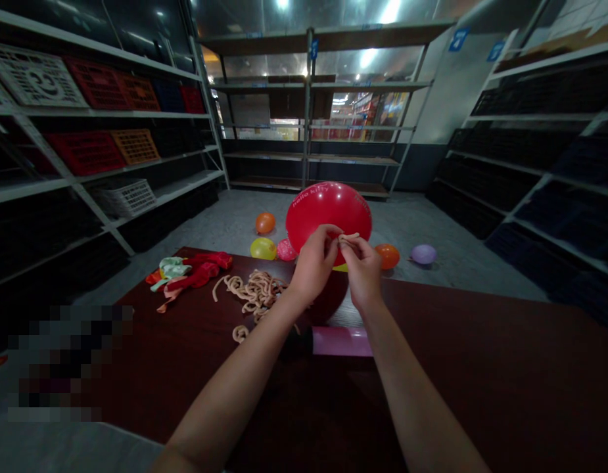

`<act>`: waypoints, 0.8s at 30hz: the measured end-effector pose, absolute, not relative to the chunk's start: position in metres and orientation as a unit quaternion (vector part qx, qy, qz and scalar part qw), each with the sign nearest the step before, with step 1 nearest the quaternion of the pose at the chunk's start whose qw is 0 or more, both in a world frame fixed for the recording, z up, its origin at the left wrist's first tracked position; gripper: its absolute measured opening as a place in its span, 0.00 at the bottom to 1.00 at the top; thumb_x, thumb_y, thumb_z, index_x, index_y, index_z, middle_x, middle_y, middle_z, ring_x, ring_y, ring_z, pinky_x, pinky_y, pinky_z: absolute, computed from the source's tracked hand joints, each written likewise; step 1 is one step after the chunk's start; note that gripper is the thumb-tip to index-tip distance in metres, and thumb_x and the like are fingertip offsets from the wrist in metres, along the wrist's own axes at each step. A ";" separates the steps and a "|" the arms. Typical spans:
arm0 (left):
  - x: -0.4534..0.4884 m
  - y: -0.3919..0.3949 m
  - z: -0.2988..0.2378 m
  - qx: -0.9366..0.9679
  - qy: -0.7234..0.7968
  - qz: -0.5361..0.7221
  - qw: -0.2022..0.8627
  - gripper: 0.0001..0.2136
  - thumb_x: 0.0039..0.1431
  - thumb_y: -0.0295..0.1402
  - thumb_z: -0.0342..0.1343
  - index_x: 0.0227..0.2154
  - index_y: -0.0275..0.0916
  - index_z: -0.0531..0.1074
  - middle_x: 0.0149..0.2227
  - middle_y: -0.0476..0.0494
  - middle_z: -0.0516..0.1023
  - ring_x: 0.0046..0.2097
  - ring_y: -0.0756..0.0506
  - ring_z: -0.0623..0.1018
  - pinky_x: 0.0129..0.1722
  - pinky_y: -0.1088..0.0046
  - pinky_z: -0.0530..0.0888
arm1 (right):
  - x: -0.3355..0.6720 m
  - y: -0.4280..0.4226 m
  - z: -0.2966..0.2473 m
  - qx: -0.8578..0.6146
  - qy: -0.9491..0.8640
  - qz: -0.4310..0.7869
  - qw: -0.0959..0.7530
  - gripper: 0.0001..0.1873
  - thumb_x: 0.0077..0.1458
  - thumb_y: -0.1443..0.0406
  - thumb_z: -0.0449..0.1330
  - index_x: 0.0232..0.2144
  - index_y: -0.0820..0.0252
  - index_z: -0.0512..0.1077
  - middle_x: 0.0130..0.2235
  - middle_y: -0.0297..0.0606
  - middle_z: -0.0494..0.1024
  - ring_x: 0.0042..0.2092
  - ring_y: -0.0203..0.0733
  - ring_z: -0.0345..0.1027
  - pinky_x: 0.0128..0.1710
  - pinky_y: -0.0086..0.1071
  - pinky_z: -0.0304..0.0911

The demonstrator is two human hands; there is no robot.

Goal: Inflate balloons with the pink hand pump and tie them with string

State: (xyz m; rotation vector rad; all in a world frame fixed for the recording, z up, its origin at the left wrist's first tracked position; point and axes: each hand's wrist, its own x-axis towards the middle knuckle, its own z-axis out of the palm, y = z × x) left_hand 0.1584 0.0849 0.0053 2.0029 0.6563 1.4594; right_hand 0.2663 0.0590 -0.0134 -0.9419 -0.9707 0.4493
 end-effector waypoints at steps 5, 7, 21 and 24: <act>0.161 0.084 0.005 0.774 0.248 0.532 0.238 0.06 0.69 0.24 0.53 0.44 0.39 0.72 0.42 0.41 0.80 0.43 0.45 0.78 0.48 0.66 0.74 | 0.271 0.058 -0.011 -0.440 -0.462 0.199 0.744 0.08 0.51 0.58 0.64 0.31 0.55 0.73 0.36 0.35 0.80 0.41 0.41 0.74 0.46 0.37 0.71; 0.162 0.085 0.004 0.783 0.266 0.521 0.211 0.04 0.70 0.26 0.53 0.42 0.38 0.71 0.43 0.38 0.79 0.45 0.43 0.78 0.49 0.64 0.74 | 0.273 0.057 -0.010 -0.449 -0.471 0.190 0.735 0.08 0.52 0.57 0.63 0.30 0.54 0.71 0.34 0.33 0.78 0.39 0.39 0.73 0.43 0.35 0.70; 0.159 0.089 0.012 0.741 0.274 0.496 0.361 0.04 0.69 0.28 0.52 0.35 0.40 0.67 0.37 0.45 0.75 0.41 0.47 0.74 0.46 0.69 0.70 | 0.294 0.053 -0.011 -0.488 -0.575 0.119 0.646 0.07 0.56 0.57 0.61 0.34 0.52 0.72 0.39 0.37 0.78 0.44 0.45 0.75 0.50 0.43 0.70; 0.157 0.091 0.015 0.698 0.270 0.463 0.475 0.06 0.69 0.31 0.52 0.33 0.39 0.67 0.32 0.49 0.71 0.35 0.49 0.70 0.40 0.72 0.68 | 0.300 0.049 -0.007 -0.497 -0.616 0.064 0.608 0.05 0.56 0.59 0.61 0.35 0.52 0.73 0.39 0.38 0.78 0.44 0.46 0.74 0.50 0.44 0.70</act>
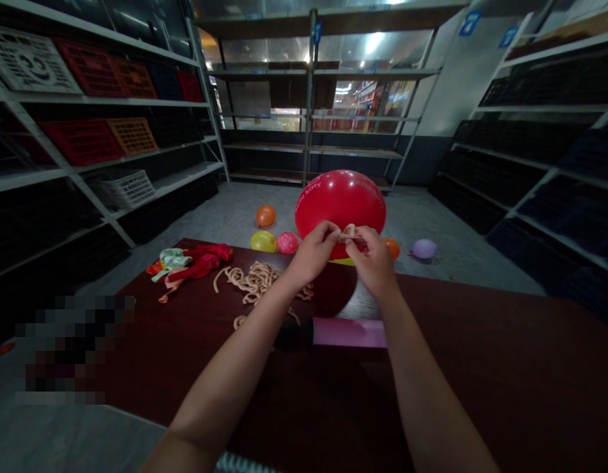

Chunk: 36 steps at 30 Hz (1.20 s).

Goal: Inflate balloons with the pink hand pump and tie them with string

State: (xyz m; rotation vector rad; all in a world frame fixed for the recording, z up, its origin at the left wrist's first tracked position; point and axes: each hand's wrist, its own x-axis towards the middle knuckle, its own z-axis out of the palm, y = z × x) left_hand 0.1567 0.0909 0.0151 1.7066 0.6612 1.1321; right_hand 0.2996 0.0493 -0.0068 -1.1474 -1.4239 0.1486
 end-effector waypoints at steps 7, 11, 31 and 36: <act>0.146 0.090 0.019 0.711 0.188 0.404 0.543 0.16 0.61 0.43 0.64 0.33 0.39 0.65 0.32 0.51 0.67 0.34 0.51 0.67 0.36 0.73 0.65 | 0.304 0.043 0.000 -0.507 -0.632 0.058 0.583 0.10 0.57 0.56 0.62 0.38 0.52 0.77 0.40 0.39 0.79 0.44 0.47 0.74 0.50 0.44 0.70; 0.146 0.097 0.013 0.754 0.182 0.461 0.431 0.09 0.66 0.38 0.59 0.36 0.39 0.68 0.32 0.50 0.68 0.34 0.50 0.68 0.38 0.71 0.66 | 0.306 0.047 -0.002 -0.491 -0.598 0.153 0.615 0.13 0.54 0.53 0.66 0.39 0.52 0.80 0.42 0.38 0.82 0.45 0.46 0.76 0.51 0.45 0.71; 0.148 0.099 0.011 0.621 0.271 0.635 0.370 0.10 0.67 0.35 0.60 0.31 0.40 0.69 0.30 0.48 0.76 0.33 0.50 0.75 0.38 0.71 0.72 | 0.256 0.051 -0.006 -0.452 -0.542 0.201 0.679 0.13 0.58 0.52 0.63 0.36 0.52 0.77 0.41 0.37 0.83 0.45 0.44 0.75 0.50 0.41 0.68; 0.143 0.106 0.020 0.550 0.277 0.642 0.456 0.15 0.67 0.42 0.60 0.28 0.40 0.68 0.26 0.50 0.72 0.28 0.52 0.71 0.33 0.75 0.70 | 0.254 0.041 0.004 -0.488 -0.625 0.096 0.602 0.15 0.65 0.56 0.57 0.26 0.52 0.73 0.31 0.35 0.78 0.39 0.44 0.69 0.46 0.40 0.62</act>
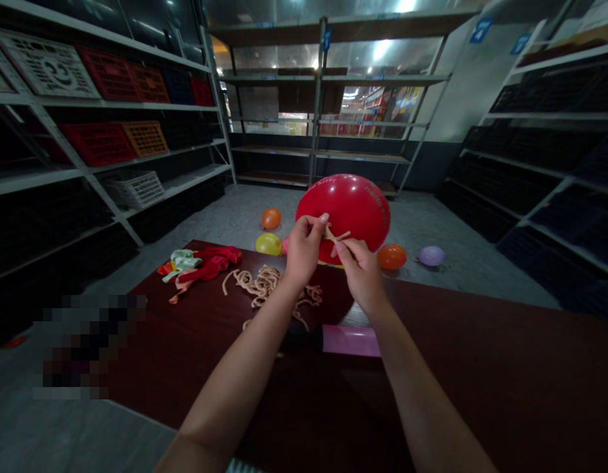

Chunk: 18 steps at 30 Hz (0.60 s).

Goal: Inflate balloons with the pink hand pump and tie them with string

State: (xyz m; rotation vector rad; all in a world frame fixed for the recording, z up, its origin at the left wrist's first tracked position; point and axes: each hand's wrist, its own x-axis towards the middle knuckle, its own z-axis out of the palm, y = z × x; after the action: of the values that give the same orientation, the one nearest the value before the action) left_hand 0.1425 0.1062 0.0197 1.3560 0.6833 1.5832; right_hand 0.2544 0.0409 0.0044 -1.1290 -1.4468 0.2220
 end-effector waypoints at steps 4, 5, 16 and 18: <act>0.135 0.105 0.028 0.502 0.272 0.635 0.520 0.20 0.65 0.50 0.60 0.27 0.40 0.66 0.23 0.52 0.68 0.24 0.53 0.67 0.25 0.76 0.66 | 0.252 0.035 0.011 -0.487 -0.656 0.052 0.574 0.15 0.65 0.58 0.56 0.25 0.51 0.71 0.30 0.35 0.76 0.38 0.45 0.66 0.44 0.40 0.61; 0.133 0.105 0.030 0.487 0.268 0.634 0.537 0.21 0.65 0.51 0.60 0.26 0.40 0.66 0.23 0.52 0.68 0.23 0.53 0.66 0.24 0.76 0.65 | 0.251 0.034 0.011 -0.487 -0.660 0.046 0.571 0.15 0.65 0.58 0.56 0.26 0.51 0.71 0.31 0.35 0.76 0.38 0.45 0.66 0.43 0.40 0.61; 0.131 0.105 0.033 0.444 0.265 0.629 0.580 0.20 0.70 0.53 0.52 0.31 0.41 0.67 0.25 0.50 0.69 0.27 0.52 0.72 0.29 0.76 0.72 | 0.250 0.034 0.013 -0.505 -0.640 0.052 0.577 0.14 0.62 0.57 0.57 0.24 0.52 0.70 0.29 0.35 0.75 0.36 0.44 0.66 0.40 0.39 0.60; 0.134 0.104 0.034 0.482 0.250 0.624 0.562 0.16 0.69 0.50 0.55 0.35 0.41 0.70 0.28 0.49 0.72 0.29 0.51 0.74 0.31 0.75 0.73 | 0.251 0.034 0.013 -0.507 -0.616 0.075 0.598 0.15 0.62 0.56 0.57 0.25 0.53 0.72 0.29 0.35 0.76 0.35 0.43 0.67 0.40 0.38 0.61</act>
State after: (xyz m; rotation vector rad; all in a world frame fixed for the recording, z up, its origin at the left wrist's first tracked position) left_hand 0.1341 0.1035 0.0342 1.1358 0.5899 1.4689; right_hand 0.2514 0.0335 0.0132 -1.1774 -1.4295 0.1734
